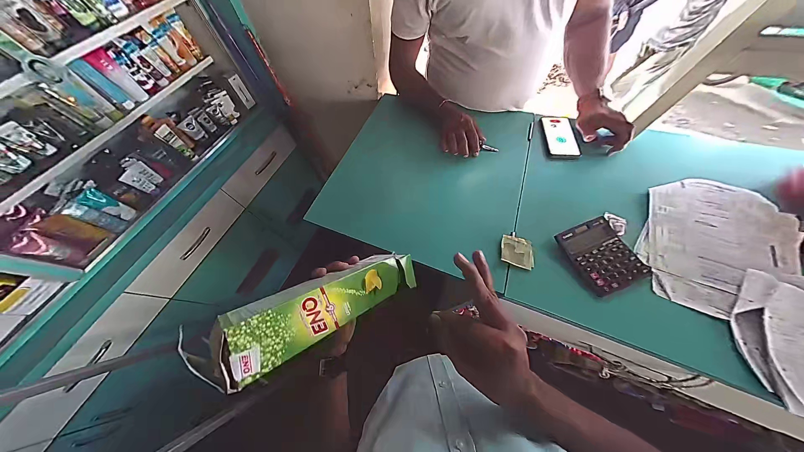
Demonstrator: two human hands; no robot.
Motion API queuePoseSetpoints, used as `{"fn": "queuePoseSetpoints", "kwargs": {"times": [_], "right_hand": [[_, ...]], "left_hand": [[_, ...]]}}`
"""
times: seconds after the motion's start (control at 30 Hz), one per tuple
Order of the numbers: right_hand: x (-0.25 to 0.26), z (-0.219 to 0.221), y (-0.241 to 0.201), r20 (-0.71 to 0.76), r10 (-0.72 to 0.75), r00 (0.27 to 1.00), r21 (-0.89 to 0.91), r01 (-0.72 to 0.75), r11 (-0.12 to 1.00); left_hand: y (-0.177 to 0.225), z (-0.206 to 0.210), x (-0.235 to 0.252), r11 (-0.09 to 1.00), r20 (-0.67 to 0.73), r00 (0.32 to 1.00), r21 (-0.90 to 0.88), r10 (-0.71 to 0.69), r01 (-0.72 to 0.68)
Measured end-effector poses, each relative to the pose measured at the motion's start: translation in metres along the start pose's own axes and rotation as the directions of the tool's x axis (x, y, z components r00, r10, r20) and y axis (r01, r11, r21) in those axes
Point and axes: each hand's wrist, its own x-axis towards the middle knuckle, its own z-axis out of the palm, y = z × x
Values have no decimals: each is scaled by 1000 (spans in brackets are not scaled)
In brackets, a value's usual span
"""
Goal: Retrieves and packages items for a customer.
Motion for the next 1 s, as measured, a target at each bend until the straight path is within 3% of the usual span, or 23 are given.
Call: {"fn": "queuePoseSetpoints", "kwargs": {"times": [0.1,0.17,0.27,0.3,0.6,0.73,0.87,1.0], "right_hand": [[7,6,6,81,228,970,105,-236,966],[17,1,15,79,251,965,120,-260,958],[23,-11,16,74,188,979,107,-195,975],[24,-12,15,86,150,985,112,-160,981],[24,6,21,177,-17,984,-260,63,963],[21,6,26,228,-93,969,-326,166,931],[12,12,35,185,-39,982,-293,93,952],[-4,21,38,4,62,998,-18,-62,998]], "left_hand": [[0,-17,-3,999,116,992,14,-39,38],[-1,-11,-2,998,67,996,-18,-57,58],[-5,-7,-14,995,-160,982,0,-99,100],[-7,-8,-18,994,-179,979,31,-101,108],[-11,-4,-29,977,-219,964,110,-153,180],[-14,0,-35,961,-236,955,164,-180,222],[-15,2,-40,924,-302,936,276,-179,265],[-14,10,-42,872,-324,927,381,-186,308]]}}
